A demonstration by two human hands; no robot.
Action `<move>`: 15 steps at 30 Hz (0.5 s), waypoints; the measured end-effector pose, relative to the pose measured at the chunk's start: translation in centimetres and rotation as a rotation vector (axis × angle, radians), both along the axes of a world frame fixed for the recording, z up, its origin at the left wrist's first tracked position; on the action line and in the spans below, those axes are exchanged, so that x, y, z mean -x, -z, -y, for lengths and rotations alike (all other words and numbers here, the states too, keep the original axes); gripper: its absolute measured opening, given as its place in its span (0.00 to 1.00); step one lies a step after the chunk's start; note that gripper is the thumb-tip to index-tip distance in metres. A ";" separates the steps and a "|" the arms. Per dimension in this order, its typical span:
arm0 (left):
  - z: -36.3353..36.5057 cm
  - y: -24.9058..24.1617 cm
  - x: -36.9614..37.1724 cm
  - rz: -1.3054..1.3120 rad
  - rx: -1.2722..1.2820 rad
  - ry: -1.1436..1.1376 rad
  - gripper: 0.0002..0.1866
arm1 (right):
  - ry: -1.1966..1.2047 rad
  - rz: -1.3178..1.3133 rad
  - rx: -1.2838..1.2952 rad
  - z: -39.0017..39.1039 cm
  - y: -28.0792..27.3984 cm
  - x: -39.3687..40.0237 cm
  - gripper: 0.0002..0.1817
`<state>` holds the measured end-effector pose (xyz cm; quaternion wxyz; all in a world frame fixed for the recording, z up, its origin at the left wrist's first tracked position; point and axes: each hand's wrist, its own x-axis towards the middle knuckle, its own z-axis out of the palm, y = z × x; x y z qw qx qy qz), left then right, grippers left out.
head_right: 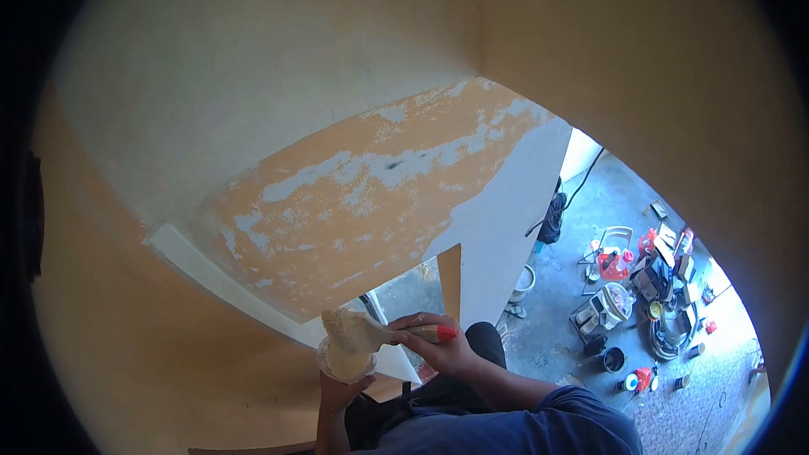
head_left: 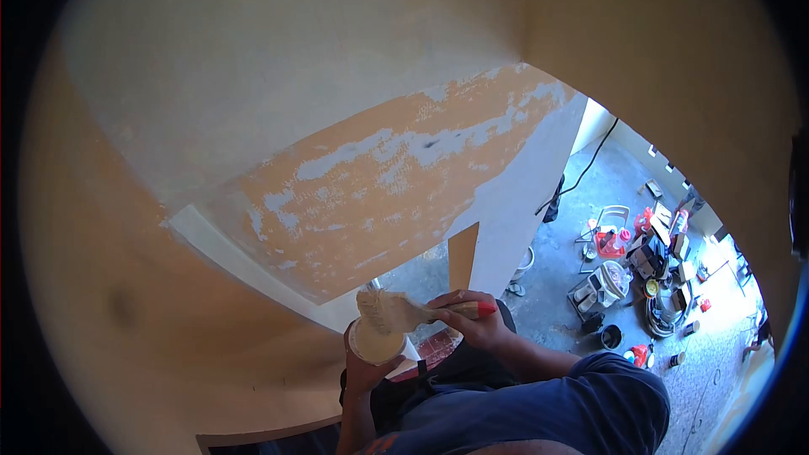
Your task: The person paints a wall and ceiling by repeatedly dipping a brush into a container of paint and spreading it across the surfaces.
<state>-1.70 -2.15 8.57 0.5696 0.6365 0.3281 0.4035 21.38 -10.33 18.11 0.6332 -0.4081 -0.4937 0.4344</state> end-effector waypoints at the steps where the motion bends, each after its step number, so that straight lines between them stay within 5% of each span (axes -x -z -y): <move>1: 0.0 0.2 0.3 -0.007 0.007 0.002 0.54 | 0.002 -0.007 0.007 0.0 0.0 0.2 0.11; 10: 0.2 1.2 1.2 -0.076 0.033 -0.021 0.54 | -0.015 -0.057 -0.013 0.4 -0.3 0.4 0.10; 12: 0.4 1.1 1.3 -0.045 -0.053 -0.073 0.43 | 0.012 -0.065 -0.035 0.3 0.3 0.6 0.10; 15: 0.2 1.1 1.3 -0.065 0.046 -0.036 0.53 | 0.041 -0.072 -0.087 0.3 0.5 0.7 0.09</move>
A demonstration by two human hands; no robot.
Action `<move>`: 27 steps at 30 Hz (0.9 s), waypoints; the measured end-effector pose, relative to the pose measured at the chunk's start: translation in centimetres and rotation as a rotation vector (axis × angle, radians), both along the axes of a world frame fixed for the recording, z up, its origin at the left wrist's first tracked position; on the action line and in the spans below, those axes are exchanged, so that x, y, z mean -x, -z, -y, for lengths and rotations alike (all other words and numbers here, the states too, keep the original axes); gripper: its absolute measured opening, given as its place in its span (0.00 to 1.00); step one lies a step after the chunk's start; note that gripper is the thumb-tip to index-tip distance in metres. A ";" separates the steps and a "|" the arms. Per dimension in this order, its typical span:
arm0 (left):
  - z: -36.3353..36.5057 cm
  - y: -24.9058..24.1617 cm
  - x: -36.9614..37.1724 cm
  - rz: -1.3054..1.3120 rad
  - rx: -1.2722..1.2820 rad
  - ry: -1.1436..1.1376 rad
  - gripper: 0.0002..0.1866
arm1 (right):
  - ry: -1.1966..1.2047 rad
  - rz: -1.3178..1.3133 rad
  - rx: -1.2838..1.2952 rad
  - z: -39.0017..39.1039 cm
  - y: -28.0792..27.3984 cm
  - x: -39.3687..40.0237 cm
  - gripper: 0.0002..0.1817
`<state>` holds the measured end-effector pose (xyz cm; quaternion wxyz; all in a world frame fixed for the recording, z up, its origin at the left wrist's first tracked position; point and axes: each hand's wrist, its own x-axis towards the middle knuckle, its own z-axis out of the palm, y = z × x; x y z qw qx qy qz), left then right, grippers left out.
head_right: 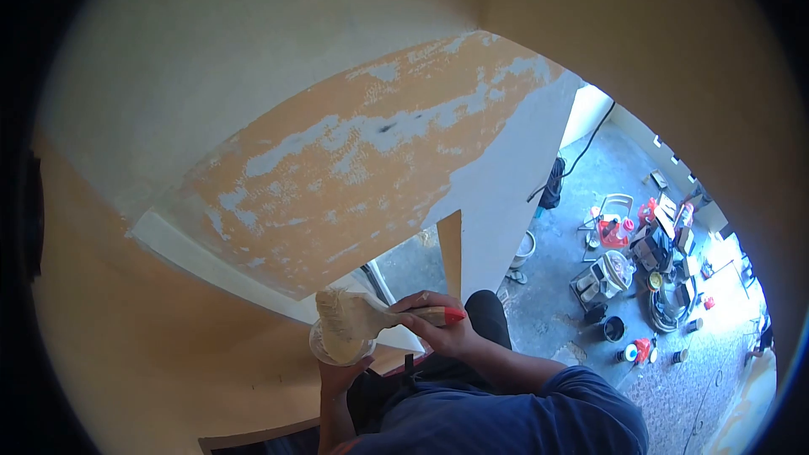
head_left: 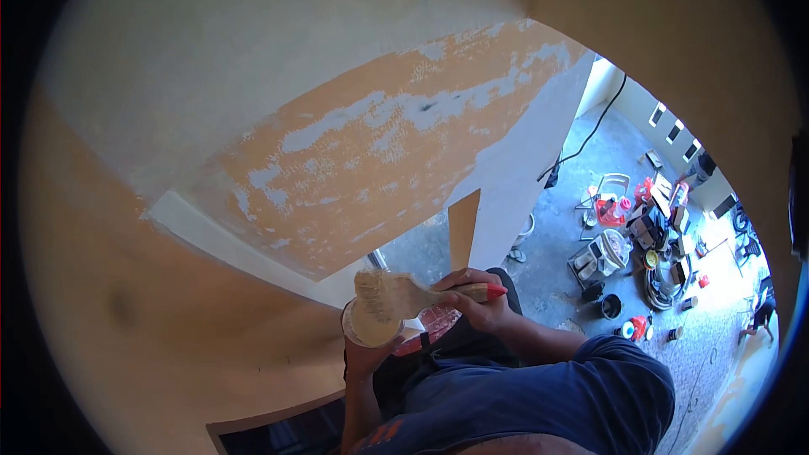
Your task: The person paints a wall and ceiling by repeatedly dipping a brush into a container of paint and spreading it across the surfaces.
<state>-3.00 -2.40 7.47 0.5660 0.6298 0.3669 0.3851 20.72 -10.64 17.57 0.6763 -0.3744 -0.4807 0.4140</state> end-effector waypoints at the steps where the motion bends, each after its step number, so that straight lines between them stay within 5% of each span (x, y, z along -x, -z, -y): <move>1: 0.0 -0.2 -0.1 -0.007 0.007 0.006 0.53 | -0.013 0.065 -0.003 0.0 0.0 0.0 0.08; 10: -0.4 -0.6 -0.8 0.006 0.055 0.017 0.53 | 0.059 0.029 -0.065 0.9 1.1 0.0 0.07; 12: -0.7 0.1 -0.4 0.004 -0.085 0.006 0.54 | 0.091 0.185 -0.066 1.1 0.9 -0.7 0.09; 16: -0.9 -2.5 -1.1 -0.133 -0.333 -0.059 0.55 | 0.294 0.080 -0.102 0.8 2.8 0.0 0.13; 27: 0.3 -2.3 -0.6 -0.036 -0.146 -0.075 0.52 | 0.172 -0.049 -0.092 0.3 4.1 0.2 0.14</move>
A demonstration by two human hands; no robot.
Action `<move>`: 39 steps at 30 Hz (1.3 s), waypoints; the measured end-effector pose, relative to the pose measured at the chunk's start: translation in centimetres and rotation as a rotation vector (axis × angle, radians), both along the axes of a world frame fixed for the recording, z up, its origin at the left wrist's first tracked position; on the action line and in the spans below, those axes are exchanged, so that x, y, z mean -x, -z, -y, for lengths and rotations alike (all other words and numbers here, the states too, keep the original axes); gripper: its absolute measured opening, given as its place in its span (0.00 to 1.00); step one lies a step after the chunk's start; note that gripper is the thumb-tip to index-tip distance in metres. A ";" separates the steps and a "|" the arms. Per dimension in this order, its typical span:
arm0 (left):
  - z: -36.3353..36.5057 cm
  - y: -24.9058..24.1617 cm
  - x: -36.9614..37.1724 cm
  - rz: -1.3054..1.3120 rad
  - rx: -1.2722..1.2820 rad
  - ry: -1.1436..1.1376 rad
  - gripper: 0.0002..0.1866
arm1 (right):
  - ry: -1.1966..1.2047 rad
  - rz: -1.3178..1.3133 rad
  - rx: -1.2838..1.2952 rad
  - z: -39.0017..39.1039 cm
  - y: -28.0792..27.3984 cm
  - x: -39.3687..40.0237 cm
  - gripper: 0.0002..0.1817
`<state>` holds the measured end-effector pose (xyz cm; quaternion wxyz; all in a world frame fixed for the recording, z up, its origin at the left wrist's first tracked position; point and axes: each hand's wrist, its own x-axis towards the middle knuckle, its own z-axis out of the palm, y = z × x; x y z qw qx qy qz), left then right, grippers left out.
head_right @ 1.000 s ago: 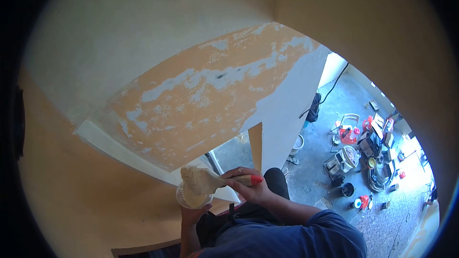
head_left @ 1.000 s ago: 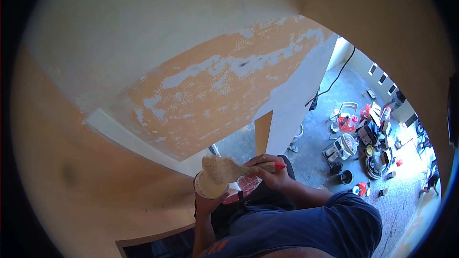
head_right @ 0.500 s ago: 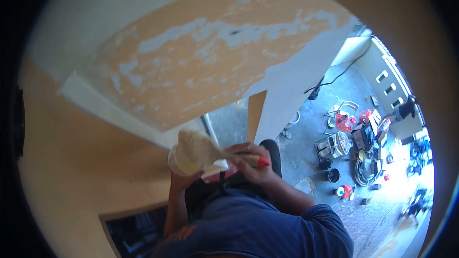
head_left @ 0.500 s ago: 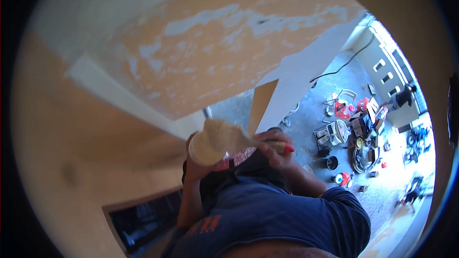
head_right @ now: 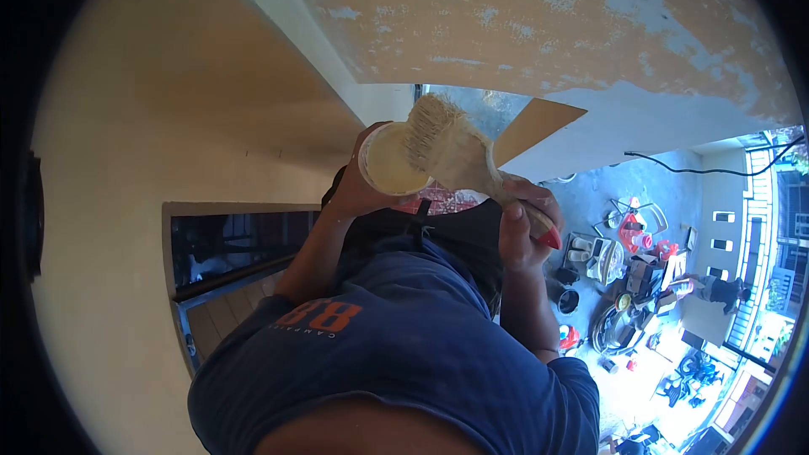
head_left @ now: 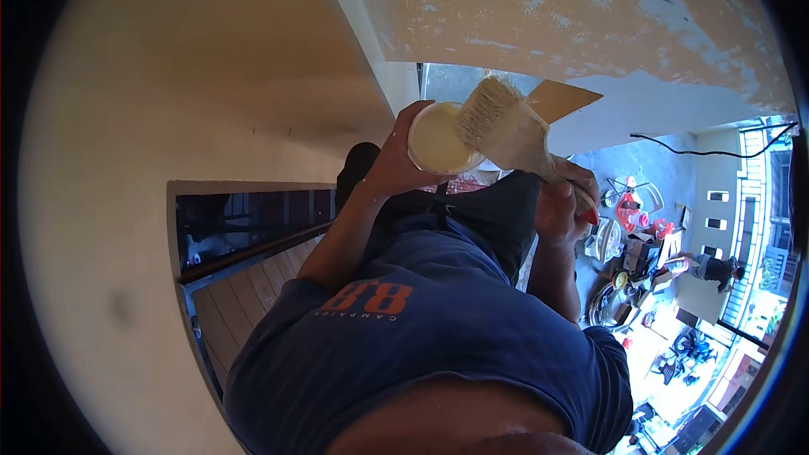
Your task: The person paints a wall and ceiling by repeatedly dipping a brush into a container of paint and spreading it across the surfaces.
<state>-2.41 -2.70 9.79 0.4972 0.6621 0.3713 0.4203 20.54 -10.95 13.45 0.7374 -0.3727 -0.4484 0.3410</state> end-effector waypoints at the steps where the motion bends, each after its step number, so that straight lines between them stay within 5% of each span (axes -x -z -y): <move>1: -0.1 0.2 0.0 0.004 -0.003 -0.004 0.52 | -0.011 0.010 -0.005 -0.1 0.0 -0.1 0.14; 11: 0.3 0.9 0.3 0.008 -0.020 -0.034 0.53 | -0.005 0.077 0.015 -0.2 -0.2 0.6 0.14; 20: 0.4 0.9 0.3 0.014 0.011 -0.015 0.53 | -0.148 -0.335 0.083 -0.5 0.5 1.4 0.13; 22: 0.4 1.1 0.3 -0.030 0.015 -0.041 0.52 | -0.048 -0.086 0.205 -0.3 2.6 0.6 0.10; 25: 0.8 2.7 0.8 -0.053 0.033 -0.029 0.48 | -0.065 -0.063 0.237 -0.1 1.5 1.4 0.10; 27: 1.2 4.7 1.5 0.008 0.140 0.012 0.47 | -0.113 -0.144 0.336 0.0 1.8 1.5 0.11; 29: 2.2 -1.8 -0.4 0.087 0.540 0.060 0.48 | -0.080 -0.033 0.409 0.2 1.0 1.7 0.10; 31: 1.5 5.6 1.6 0.015 0.217 0.103 0.49 | -0.114 -0.223 0.321 0.2 2.4 2.1 0.09; 36: 1.3 7.3 1.2 0.135 0.221 0.162 0.48 | -0.186 -0.446 0.385 0.7 3.8 2.5 0.08; 39: 1.1 7.4 0.6 0.120 0.206 0.190 0.49 | -0.169 -0.321 0.461 1.4 3.6 2.2 0.09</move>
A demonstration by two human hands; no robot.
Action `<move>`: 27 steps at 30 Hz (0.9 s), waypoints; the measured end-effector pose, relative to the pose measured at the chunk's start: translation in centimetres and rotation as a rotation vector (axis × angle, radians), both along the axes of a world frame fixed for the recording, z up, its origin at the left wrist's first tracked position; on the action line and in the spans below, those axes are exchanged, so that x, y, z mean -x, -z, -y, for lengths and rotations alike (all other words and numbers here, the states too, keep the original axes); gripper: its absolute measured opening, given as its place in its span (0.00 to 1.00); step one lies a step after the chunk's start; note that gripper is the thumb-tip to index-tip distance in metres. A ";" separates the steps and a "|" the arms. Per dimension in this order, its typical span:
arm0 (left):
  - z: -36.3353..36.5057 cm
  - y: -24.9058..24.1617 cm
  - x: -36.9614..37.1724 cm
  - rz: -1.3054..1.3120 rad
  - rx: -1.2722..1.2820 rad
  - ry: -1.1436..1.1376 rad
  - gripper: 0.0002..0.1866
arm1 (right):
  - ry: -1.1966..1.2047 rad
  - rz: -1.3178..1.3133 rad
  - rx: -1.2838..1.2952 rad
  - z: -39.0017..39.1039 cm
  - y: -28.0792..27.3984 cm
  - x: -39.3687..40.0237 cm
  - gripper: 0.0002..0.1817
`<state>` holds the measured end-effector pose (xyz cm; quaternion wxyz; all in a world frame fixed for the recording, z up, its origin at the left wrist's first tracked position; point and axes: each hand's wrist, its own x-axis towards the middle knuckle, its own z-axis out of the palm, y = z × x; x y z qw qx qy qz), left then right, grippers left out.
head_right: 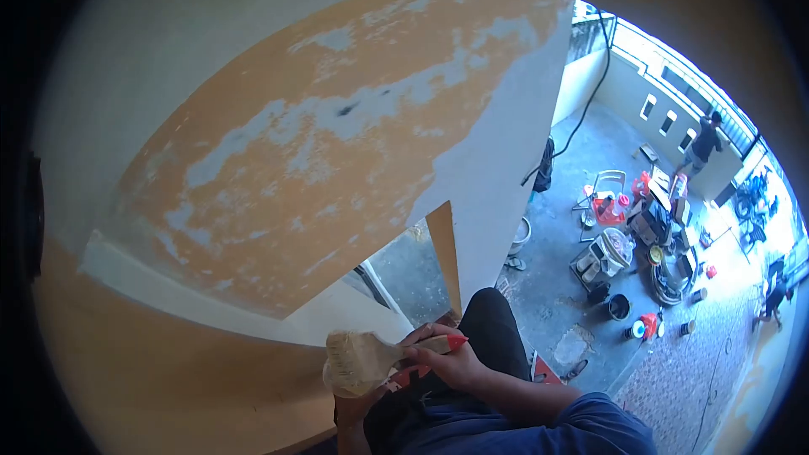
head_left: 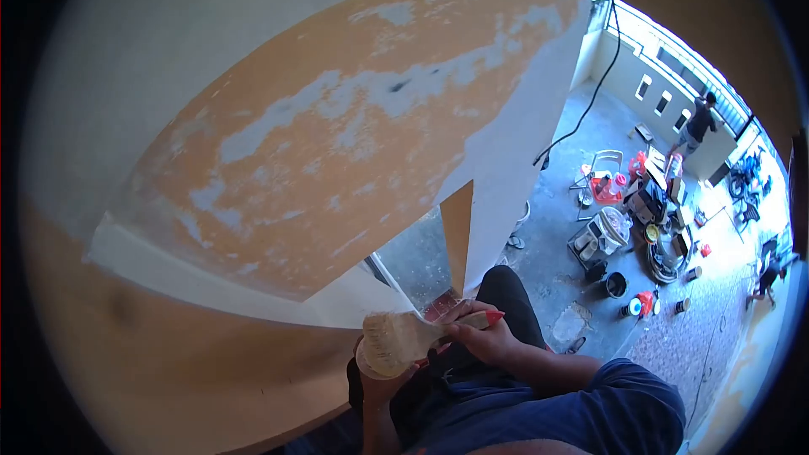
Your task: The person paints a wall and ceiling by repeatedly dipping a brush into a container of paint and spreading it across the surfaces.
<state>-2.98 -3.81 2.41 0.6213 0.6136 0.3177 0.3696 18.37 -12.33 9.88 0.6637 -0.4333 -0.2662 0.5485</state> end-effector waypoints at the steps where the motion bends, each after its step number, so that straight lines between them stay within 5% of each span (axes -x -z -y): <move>1: 0.1 0.0 -0.1 0.040 0.029 -0.004 0.49 | 0.012 -0.003 -0.004 0.2 0.1 -0.1 0.09; 27: -1.8 1.4 -0.1 0.031 -0.108 -0.055 0.51 | -0.067 -0.323 -0.116 -1.1 -0.2 -0.3 0.08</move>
